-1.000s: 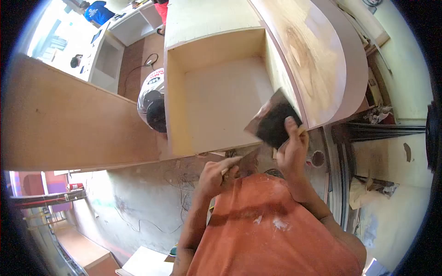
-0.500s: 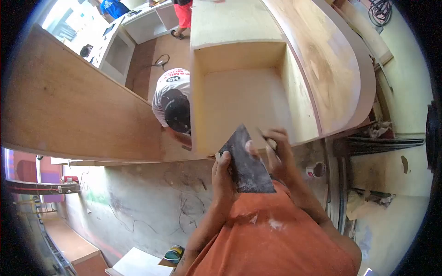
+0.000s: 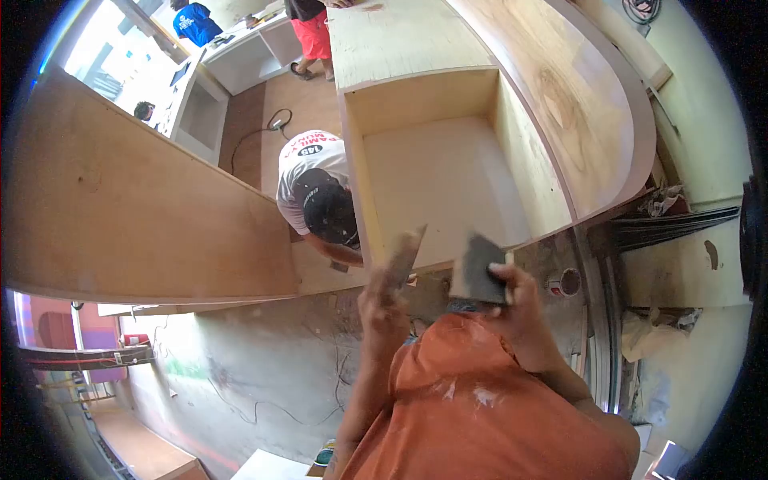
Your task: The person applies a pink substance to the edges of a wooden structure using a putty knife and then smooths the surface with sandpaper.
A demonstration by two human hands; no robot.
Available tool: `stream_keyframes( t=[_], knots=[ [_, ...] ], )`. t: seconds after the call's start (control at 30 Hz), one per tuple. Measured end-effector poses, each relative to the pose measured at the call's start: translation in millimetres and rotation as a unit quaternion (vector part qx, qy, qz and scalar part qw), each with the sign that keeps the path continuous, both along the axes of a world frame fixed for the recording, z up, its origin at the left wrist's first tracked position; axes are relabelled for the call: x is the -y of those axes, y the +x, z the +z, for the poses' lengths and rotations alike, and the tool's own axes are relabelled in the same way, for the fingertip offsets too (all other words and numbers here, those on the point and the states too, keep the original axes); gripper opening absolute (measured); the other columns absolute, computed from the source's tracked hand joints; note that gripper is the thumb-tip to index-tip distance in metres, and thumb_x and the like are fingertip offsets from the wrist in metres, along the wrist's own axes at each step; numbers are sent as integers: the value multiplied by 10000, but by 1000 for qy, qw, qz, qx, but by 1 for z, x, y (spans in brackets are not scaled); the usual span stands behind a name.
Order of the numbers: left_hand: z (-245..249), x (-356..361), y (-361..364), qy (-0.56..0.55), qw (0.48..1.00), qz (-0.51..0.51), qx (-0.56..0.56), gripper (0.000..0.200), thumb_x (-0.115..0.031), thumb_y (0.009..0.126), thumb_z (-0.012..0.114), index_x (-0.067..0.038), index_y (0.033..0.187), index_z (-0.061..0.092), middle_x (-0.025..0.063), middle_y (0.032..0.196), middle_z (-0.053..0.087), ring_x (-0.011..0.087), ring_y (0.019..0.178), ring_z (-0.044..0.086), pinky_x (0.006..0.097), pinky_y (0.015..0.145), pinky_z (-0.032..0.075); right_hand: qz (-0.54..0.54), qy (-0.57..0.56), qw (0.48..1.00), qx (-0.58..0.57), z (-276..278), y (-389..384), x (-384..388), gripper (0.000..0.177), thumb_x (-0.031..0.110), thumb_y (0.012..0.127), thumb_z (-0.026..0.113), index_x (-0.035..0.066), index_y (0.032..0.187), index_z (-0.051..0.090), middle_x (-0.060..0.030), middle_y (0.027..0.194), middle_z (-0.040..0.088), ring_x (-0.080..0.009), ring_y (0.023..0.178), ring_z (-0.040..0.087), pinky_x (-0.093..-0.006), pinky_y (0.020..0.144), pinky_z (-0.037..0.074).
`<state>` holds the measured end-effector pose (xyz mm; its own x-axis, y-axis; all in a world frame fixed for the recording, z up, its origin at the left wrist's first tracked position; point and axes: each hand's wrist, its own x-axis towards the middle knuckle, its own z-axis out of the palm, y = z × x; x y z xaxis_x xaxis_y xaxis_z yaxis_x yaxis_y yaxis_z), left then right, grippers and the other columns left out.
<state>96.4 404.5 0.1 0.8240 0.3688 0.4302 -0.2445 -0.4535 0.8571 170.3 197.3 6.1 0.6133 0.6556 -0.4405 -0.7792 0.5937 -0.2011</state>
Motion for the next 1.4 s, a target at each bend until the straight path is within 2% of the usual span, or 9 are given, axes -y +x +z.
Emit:
stream_keyframes(
  t=[0.07,0.1,0.2,0.43,0.63,0.7,0.77,0.93,1.4],
  knots=[
    [14,-2,12,105,991,-74,21,448,-47,783,624,-80,1226,573,152,1170,599,289,1015,622,372,846,527,-145,-244,896,342,-16,-21,-20,243,98,817,607,-11,1024,539,-94,854,647,-181,642,634,-286,644,548],
    [19,-4,18,212,965,-147,47,524,-12,728,640,-132,1234,583,136,1226,568,291,1071,595,394,868,526,-260,-433,603,617,-18,-22,-29,262,156,826,608,3,1029,544,-85,857,645,-171,640,631,-281,645,549],
    [22,-29,12,329,935,-121,-57,558,-60,716,656,-213,1248,587,91,1295,528,264,1175,536,388,869,532,16,-321,903,286,28,22,-15,335,265,852,589,21,1079,550,-77,854,641,-146,646,629,-282,604,549],
    [-10,-15,-3,-186,981,-5,-46,226,-123,935,536,-36,1137,584,162,1077,630,272,964,630,351,825,511,-45,-123,969,211,-30,175,-83,378,116,855,561,45,1219,484,-103,1113,589,-213,982,627,-398,709,587],
    [-85,-11,-31,-165,953,200,-159,303,-270,963,515,-9,1117,533,149,1106,598,287,969,592,401,860,472,-114,-367,772,507,-96,350,-220,427,75,863,540,92,1279,443,-100,1122,547,-230,982,565,-402,741,516],
    [-60,-11,-18,178,863,323,-345,390,-356,962,518,-22,1164,517,133,1132,583,288,986,576,422,887,459,-239,-639,322,657,-89,371,-258,469,44,846,557,137,1287,428,-89,1205,464,-278,1129,454,-474,837,442],
    [-44,-19,-3,-626,727,279,54,558,-515,946,453,-43,1245,461,124,1190,555,320,1031,551,451,937,429,-186,-680,344,620,-88,366,-290,494,37,830,567,158,1289,431,-108,1224,439,-312,1156,420,-505,868,412],
    [-8,-38,5,-571,744,346,8,649,-631,927,357,-99,1293,413,103,1063,579,283,695,595,364,417,486,-129,-693,352,616,-115,341,-312,579,-17,793,567,199,1311,425,-130,1278,404,-357,1189,393,-551,889,379],
    [-3,-78,-26,-571,744,348,10,657,-625,915,391,-108,1320,401,104,1114,591,294,719,633,352,357,504,35,-745,296,597,-48,359,-306,398,161,876,562,122,1266,494,-166,1238,458,-380,1168,426,-557,906,393]
  ],
)
